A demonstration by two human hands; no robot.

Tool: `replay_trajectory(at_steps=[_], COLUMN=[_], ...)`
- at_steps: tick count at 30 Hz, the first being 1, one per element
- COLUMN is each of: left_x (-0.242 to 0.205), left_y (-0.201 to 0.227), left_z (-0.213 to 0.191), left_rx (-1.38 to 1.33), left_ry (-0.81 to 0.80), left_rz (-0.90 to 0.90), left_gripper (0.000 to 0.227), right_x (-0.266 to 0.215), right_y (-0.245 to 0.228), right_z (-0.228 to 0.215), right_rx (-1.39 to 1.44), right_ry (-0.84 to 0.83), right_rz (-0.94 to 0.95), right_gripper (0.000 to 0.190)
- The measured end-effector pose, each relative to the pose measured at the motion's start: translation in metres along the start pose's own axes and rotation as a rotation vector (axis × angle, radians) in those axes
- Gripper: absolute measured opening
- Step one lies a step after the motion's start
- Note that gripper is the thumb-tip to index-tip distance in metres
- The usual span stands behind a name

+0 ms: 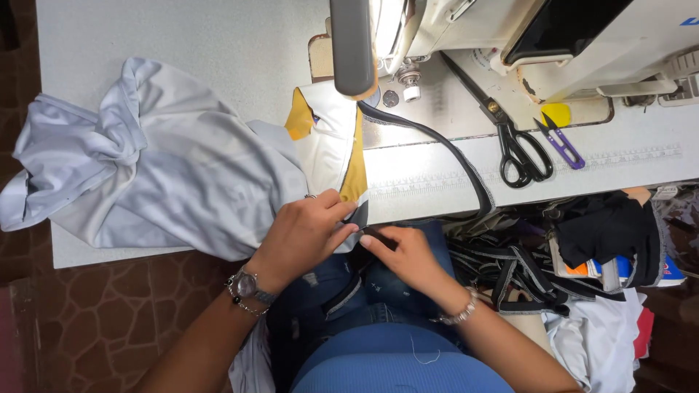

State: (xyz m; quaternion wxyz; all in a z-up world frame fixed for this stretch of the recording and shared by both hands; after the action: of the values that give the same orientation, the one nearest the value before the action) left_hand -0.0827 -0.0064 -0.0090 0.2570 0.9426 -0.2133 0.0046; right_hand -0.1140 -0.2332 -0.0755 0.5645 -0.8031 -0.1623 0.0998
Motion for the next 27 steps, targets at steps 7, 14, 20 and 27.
replay_trajectory(at_steps=[7, 14, 20, 27], left_x=[0.009, 0.009, 0.008, 0.006], left_y=[-0.002, 0.001, 0.002, 0.006], left_z=[-0.008, -0.013, -0.016, -0.024], left_rx=[-0.08, -0.052, -0.087, 0.031], left_ry=[-0.055, -0.066, -0.076, -0.08], left_rz=[-0.158, -0.157, -0.171, -0.131], left_gripper=[0.024, 0.025, 0.027, 0.032], right_x=[-0.008, -0.012, -0.012, -0.012], right_y=[0.007, -0.026, -0.037, -0.036], right_z=[0.027, 0.002, -0.005, -0.007], right_rx=[0.475, 0.2, 0.062, 0.013], right_ry=[0.173, 0.102, 0.093, 0.106], right_rz=[0.369, 0.224, 0.101, 0.026], right_gripper=[0.011, 0.007, 0.004, 0.006])
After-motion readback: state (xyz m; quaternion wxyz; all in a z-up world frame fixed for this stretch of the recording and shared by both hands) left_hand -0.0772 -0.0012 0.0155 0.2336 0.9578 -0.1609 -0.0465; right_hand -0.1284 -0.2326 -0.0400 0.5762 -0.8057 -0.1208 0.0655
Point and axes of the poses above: each hand's wrist, its own x-axis towards the middle knuckle, its own z-axis out of the palm, y = z × x, the point moved 1 cm from there along x, towards the middle knuckle, and after that the axes turned 9 degrees about -z, right-handed, at the moved point
